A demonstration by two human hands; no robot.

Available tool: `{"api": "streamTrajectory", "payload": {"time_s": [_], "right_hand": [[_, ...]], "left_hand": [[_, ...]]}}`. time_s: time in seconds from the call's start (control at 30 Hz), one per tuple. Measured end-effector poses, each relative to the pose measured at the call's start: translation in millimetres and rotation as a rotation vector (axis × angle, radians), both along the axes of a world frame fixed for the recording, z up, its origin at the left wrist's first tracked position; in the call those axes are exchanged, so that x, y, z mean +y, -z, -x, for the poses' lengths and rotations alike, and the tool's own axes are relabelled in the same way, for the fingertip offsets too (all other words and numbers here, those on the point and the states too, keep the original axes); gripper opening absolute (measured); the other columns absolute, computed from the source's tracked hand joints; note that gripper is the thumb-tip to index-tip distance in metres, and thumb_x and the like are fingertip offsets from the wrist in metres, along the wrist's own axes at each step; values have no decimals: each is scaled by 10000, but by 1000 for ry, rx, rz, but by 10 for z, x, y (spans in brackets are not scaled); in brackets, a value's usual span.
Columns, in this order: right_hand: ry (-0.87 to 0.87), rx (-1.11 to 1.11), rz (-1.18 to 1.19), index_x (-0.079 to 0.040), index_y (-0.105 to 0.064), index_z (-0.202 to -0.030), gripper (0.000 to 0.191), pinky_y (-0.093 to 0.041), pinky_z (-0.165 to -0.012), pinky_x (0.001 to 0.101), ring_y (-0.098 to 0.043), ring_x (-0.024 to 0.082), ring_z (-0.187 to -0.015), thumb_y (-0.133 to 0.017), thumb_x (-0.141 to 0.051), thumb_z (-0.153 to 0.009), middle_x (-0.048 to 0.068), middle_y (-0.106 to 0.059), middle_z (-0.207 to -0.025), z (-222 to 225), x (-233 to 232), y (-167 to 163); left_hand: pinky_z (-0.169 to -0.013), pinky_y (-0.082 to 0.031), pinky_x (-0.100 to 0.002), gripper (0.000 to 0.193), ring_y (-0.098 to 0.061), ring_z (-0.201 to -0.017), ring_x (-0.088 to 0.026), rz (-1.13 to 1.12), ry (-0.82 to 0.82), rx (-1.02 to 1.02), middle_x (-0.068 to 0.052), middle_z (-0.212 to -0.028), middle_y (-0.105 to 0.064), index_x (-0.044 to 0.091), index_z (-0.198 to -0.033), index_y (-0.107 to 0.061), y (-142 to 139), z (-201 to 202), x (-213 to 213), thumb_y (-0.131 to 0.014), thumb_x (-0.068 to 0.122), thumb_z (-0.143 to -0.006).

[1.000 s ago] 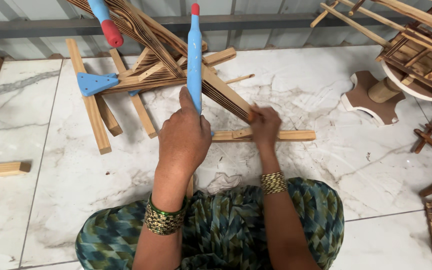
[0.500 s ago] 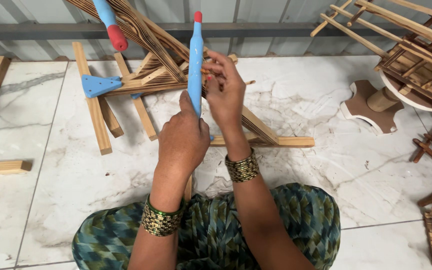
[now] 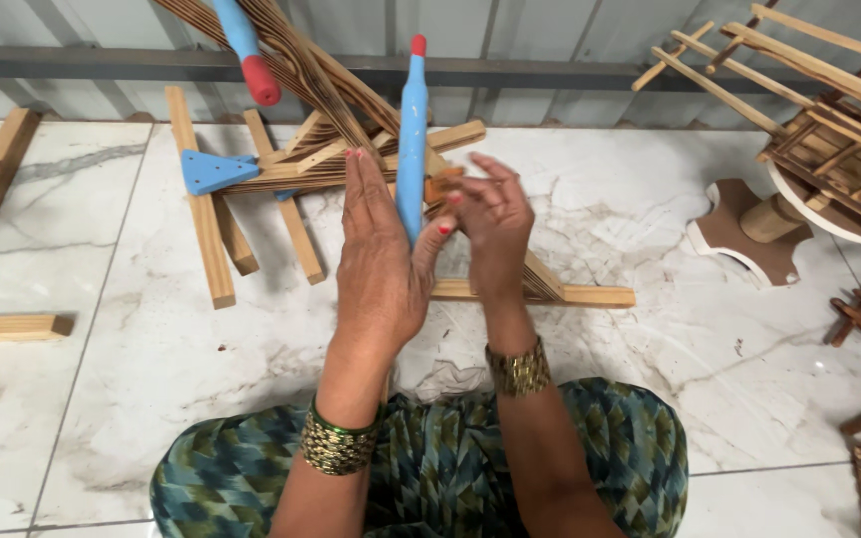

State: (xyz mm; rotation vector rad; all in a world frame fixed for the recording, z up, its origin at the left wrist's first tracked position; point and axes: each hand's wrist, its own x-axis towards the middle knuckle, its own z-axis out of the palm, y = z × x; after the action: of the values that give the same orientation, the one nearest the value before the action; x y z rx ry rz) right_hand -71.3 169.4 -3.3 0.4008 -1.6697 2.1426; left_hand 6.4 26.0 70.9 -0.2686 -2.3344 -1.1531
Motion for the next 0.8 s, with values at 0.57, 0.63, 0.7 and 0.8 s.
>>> {"api": "streamTrajectory", "payload": {"time_s": [0.57,0.63,0.7,0.8], "right_hand": [[469,478,-1034,-93,-783,-834,190,-469,-793,464,-594,352,-886,-694,59,-763,108,-673,-857,1110,-534,-794],[572,465,-1084,-111,-784,-789,199,-496,-746,455,-602,359,-882,-713,59,-712,94,-679,-835,1510,-501,-749],[615,437,-1035,-110,-773,-766,174,-529,-711,440,-619,366,-881,-739,47,-698,95,-679,-835,1832,-394,-717],[523,328,-904,-89,-790,-939,270,-554,-711,378,-687,264,-830,-700,100,-770,98,-678,-903,2020,-174,-597]], "left_hand": [[-1183,-216,-658,1449,-94,-1567,-475,25,-164,55,-303,-1667,-32,-65,-1570,16,-73,-99,130,-893,558,-629],[-1181,-216,-665,1448,-92,-1563,-474,29,-157,35,-302,-1667,-38,-72,-1570,11,-72,-109,130,-896,556,-634],[-1178,-219,-668,1442,-96,-1562,-472,24,-148,24,-298,-1667,-45,-72,-1571,3,-77,-113,140,-896,556,-635],[-1172,-229,-671,1431,-106,-1563,-471,15,-144,16,-294,-1668,-55,-65,-1572,-7,-92,-125,141,-894,559,-637]]}}
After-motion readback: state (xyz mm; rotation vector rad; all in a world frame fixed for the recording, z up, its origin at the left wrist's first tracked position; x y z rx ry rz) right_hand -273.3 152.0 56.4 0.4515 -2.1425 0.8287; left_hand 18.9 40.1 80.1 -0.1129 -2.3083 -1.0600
